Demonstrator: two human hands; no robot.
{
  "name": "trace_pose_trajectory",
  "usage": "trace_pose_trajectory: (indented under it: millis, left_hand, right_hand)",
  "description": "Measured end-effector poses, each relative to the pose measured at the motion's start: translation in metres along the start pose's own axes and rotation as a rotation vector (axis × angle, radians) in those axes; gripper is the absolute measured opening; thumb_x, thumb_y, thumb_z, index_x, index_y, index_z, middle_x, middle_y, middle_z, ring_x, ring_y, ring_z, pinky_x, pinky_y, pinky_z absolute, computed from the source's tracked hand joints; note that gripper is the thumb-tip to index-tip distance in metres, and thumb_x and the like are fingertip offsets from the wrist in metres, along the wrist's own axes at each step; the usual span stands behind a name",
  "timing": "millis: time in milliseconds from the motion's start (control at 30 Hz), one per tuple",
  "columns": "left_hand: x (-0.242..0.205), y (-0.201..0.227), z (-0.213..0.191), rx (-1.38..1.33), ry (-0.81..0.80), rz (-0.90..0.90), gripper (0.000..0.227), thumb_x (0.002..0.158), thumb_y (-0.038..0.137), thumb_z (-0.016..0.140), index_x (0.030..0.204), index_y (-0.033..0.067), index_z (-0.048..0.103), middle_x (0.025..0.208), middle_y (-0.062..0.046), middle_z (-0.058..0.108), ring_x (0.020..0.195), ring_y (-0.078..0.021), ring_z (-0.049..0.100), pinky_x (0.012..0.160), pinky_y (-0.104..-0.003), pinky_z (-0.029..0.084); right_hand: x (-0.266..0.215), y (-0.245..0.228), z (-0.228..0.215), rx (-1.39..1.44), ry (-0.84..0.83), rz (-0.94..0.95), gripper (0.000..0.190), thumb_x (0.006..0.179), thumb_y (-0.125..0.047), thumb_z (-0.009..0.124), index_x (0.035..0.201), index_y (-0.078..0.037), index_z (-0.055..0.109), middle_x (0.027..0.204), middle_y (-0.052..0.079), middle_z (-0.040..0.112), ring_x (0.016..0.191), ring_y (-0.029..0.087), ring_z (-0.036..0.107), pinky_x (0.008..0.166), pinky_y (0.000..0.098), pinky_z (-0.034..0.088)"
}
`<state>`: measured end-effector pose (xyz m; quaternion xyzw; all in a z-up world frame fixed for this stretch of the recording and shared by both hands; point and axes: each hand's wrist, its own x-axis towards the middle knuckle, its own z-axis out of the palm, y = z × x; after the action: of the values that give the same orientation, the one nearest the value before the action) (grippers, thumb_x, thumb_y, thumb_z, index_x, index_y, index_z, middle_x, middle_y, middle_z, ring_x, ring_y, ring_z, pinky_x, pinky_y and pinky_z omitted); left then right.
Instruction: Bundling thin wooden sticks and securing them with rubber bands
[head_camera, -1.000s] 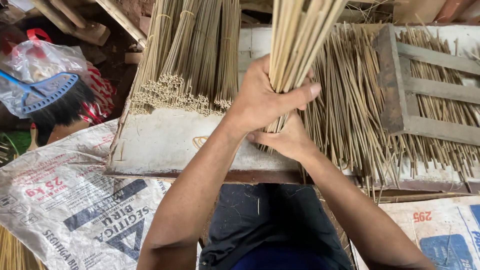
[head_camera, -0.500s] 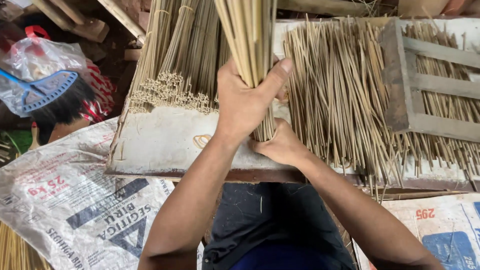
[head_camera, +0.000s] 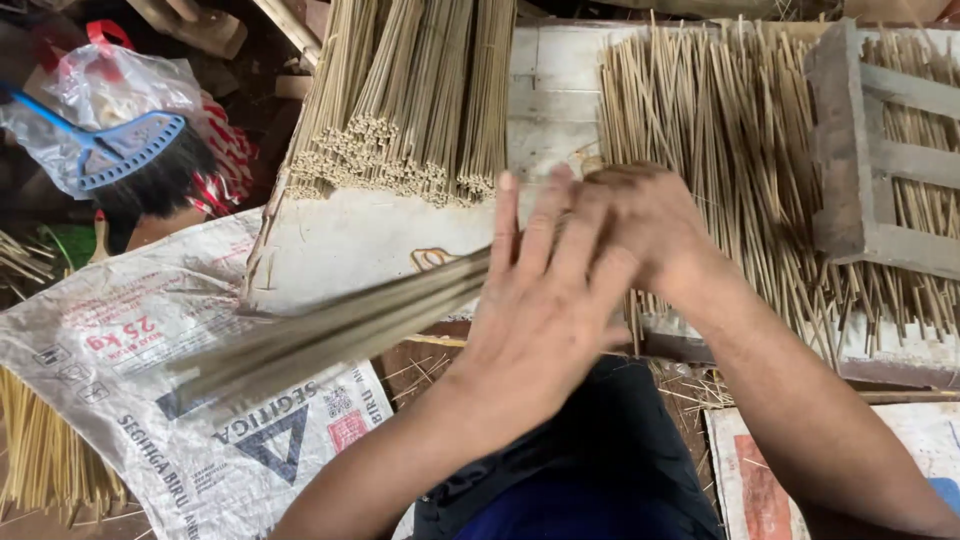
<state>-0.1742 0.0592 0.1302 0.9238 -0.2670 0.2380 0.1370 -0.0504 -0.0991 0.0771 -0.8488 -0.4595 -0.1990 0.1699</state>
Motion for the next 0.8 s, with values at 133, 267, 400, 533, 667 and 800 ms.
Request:
trace_pose_trajectory:
  millis: [133, 267, 400, 533, 667, 800]
  left_hand:
    - [-0.017, -0.032, 0.056, 0.303, -0.021, -0.318, 0.047, 0.083, 0.002, 0.064, 0.128, -0.0106, 0.059, 0.073, -0.013, 0.069, 0.060, -0.0308, 0.073, 0.047, -0.047, 0.058]
    - [-0.056, -0.077, 0.057, 0.106, -0.306, -0.595, 0.039, 0.080, 0.014, 0.060, 0.115, -0.0031, 0.058, 0.073, -0.017, 0.072, 0.060, -0.0398, 0.074, 0.048, -0.054, 0.058]
    - [-0.127, -0.142, 0.058, -0.190, -0.335, -1.016, 0.044, 0.072, 0.041, 0.069, 0.105, 0.0127, 0.064, 0.083, -0.020, 0.073, 0.080, -0.0496, 0.074, 0.067, -0.058, 0.059]
    - [-0.136, -0.124, -0.016, -0.828, -0.214, -0.931, 0.019, 0.082, 0.010, 0.068, 0.097, 0.0012, 0.063, 0.062, -0.015, 0.067, 0.055, -0.0321, 0.073, 0.054, -0.045, 0.065]
    - [-0.139, -0.114, -0.014, -1.103, -0.264, -0.926, 0.012, 0.090, 0.006, 0.061, 0.100, -0.0004, 0.059, 0.070, -0.010, 0.058, 0.065, -0.0279, 0.066, 0.062, -0.040, 0.062]
    - [-0.133, -0.113, -0.007, -1.274, -0.170, -0.905, 0.011, 0.092, 0.000, 0.066, 0.100, -0.0025, 0.059, 0.069, -0.007, 0.053, 0.058, -0.0234, 0.060, 0.054, -0.035, 0.056]
  right_hand:
    - [0.011, -0.036, 0.014, -0.091, -0.478, 0.340, 0.023, 0.073, -0.002, 0.072, 0.095, -0.008, 0.077, 0.082, 0.011, 0.077, 0.081, 0.030, 0.075, 0.093, 0.0431, 0.058]
    - [0.030, -0.057, 0.019, -0.150, -0.246, -0.037, 0.046, 0.069, -0.017, 0.084, 0.112, -0.006, 0.073, 0.111, 0.012, 0.072, 0.116, 0.032, 0.061, 0.110, 0.0505, 0.040]
    - [0.031, -0.054, 0.041, 0.106, 0.240, -0.046, 0.016, 0.090, -0.020, 0.083, 0.106, -0.020, 0.079, 0.105, 0.001, 0.071, 0.106, 0.028, 0.063, 0.094, 0.0412, 0.049]
    - [0.045, -0.073, 0.078, 0.208, -0.247, 0.095, 0.015, 0.098, -0.019, 0.068, 0.106, -0.014, 0.080, 0.101, 0.009, 0.076, 0.105, 0.024, 0.065, 0.097, 0.0373, 0.049]
    - [0.027, -0.060, 0.146, 0.060, -0.426, 0.087, 0.016, 0.092, -0.015, 0.067, 0.101, -0.013, 0.080, 0.099, 0.006, 0.078, 0.104, 0.023, 0.063, 0.089, 0.0350, 0.052]
    - [0.037, -0.063, 0.131, 0.003, -0.546, 0.183, 0.019, 0.095, -0.012, 0.061, 0.106, -0.007, 0.076, 0.100, 0.010, 0.076, 0.106, 0.024, 0.064, 0.092, 0.0350, 0.053]
